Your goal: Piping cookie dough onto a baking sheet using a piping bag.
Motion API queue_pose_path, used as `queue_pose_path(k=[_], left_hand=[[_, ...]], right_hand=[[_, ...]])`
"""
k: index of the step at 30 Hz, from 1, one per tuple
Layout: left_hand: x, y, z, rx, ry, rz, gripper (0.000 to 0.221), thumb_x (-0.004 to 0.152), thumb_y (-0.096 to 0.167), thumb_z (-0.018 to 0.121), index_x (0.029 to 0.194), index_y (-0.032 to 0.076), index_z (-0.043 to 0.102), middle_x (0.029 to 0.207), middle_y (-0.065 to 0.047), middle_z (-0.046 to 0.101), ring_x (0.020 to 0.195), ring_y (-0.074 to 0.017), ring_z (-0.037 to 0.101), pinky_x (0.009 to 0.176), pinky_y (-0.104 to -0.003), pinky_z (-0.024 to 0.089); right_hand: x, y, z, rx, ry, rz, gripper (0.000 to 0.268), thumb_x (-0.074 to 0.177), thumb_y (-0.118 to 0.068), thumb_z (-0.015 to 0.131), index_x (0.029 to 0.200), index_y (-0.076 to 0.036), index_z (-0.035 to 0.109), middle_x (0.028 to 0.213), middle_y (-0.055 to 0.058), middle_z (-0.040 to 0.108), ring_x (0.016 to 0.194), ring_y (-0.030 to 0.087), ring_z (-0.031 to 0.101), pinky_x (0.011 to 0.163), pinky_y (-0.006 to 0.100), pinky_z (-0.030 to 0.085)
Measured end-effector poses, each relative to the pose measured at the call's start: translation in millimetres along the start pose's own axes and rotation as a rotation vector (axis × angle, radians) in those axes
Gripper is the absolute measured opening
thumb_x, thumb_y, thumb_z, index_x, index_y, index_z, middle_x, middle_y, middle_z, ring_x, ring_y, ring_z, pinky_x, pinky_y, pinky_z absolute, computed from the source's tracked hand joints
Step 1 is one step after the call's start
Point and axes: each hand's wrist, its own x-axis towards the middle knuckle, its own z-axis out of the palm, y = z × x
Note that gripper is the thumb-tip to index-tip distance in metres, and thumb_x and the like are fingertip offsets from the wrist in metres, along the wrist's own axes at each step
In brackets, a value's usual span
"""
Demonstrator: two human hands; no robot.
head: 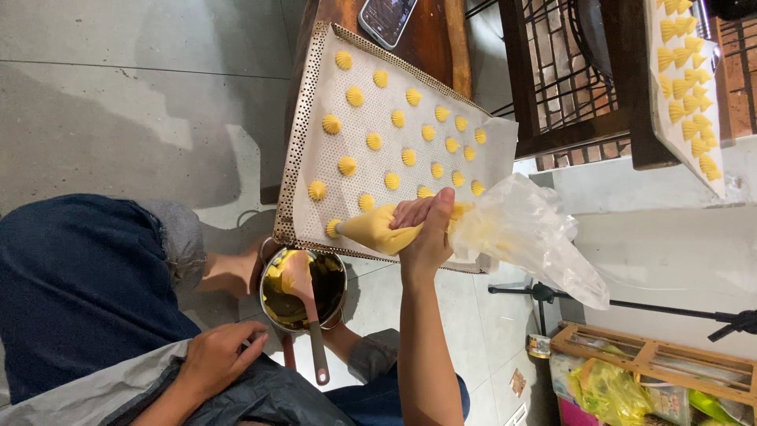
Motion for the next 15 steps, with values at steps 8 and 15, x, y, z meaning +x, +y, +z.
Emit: queue_pose_path(k=[8, 15], left_hand=[[-1, 2, -1, -0.027, 0.041, 0.026, 0.022, 0.084, 0.029, 0.071, 0.097, 0.014, 0.077, 0.079, -0.004, 0.078, 0.071, -0.0235, 0.076, 0.060, -0.037, 0.057], [-1, 0, 2, 0.036, -0.030, -0.045, 0.025, 0.084, 0.032, 0.071, 0.103, 0.017, 0.076, 0.078, -0.002, 0.078, 0.070, -0.0217, 0.076, 0.062, -0.037, 0.057]], right_hand=[[2, -1, -1, 0.003, -0.015, -0.029, 0.052, 0.114, -0.034, 0.042, 0.067, -0.010, 0.041, 0.055, 0.006, 0.043, 0.049, 0.018, 0.043, 0.059, 0.034, 0.045], [2, -22, 4, 0.103, 0.084, -0.108, 0.051, 0.112, -0.035, 0.047, 0.067, -0.010, 0.042, 0.054, 0.008, 0.044, 0.048, 0.022, 0.048, 0.063, 0.040, 0.051]])
